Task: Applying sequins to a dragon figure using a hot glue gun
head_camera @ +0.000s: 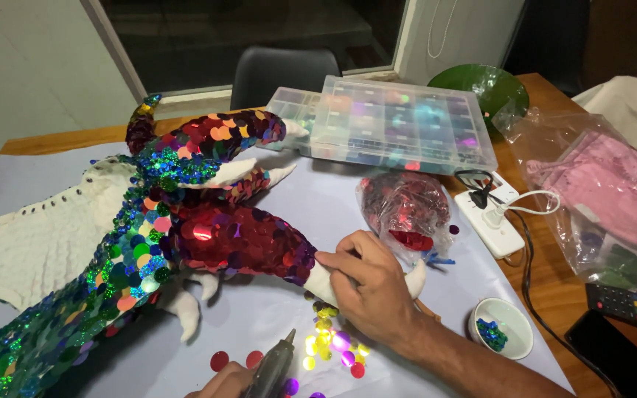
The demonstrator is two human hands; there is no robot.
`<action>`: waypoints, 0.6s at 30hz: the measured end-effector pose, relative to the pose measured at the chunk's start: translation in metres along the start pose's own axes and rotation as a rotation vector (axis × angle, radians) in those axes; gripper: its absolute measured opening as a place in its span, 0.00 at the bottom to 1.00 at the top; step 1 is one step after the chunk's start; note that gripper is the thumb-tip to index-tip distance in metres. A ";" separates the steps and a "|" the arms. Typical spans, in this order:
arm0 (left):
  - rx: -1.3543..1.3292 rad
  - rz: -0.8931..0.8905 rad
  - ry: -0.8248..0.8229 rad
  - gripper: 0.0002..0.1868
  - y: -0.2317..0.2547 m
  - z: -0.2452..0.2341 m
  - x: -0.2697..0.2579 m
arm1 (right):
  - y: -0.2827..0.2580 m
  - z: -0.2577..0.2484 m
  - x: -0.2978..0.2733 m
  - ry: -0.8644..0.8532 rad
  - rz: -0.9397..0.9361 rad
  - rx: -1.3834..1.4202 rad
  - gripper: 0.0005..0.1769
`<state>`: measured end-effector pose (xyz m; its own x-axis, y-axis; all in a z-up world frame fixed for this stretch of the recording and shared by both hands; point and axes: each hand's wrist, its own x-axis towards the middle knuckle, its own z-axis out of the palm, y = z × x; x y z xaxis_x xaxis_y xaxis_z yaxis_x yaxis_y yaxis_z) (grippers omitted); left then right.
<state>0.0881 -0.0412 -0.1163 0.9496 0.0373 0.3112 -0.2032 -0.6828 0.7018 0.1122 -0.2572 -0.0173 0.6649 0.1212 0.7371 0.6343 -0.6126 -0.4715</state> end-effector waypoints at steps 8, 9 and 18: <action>-0.033 0.051 0.000 0.07 0.043 -0.044 -0.033 | 0.000 -0.001 -0.006 -0.070 0.044 -0.095 0.22; -0.038 0.056 -0.001 0.08 0.044 -0.046 -0.034 | 0.000 -0.002 -0.008 -0.081 -0.035 -0.161 0.27; -0.079 0.089 0.022 0.08 0.042 -0.059 -0.041 | 0.005 -0.001 -0.012 -0.042 -0.146 -0.265 0.23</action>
<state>0.0267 -0.0283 -0.0624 0.9215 -0.0047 0.3882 -0.3058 -0.6247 0.7185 0.1073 -0.2625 -0.0278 0.5934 0.2517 0.7646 0.6032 -0.7680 -0.2153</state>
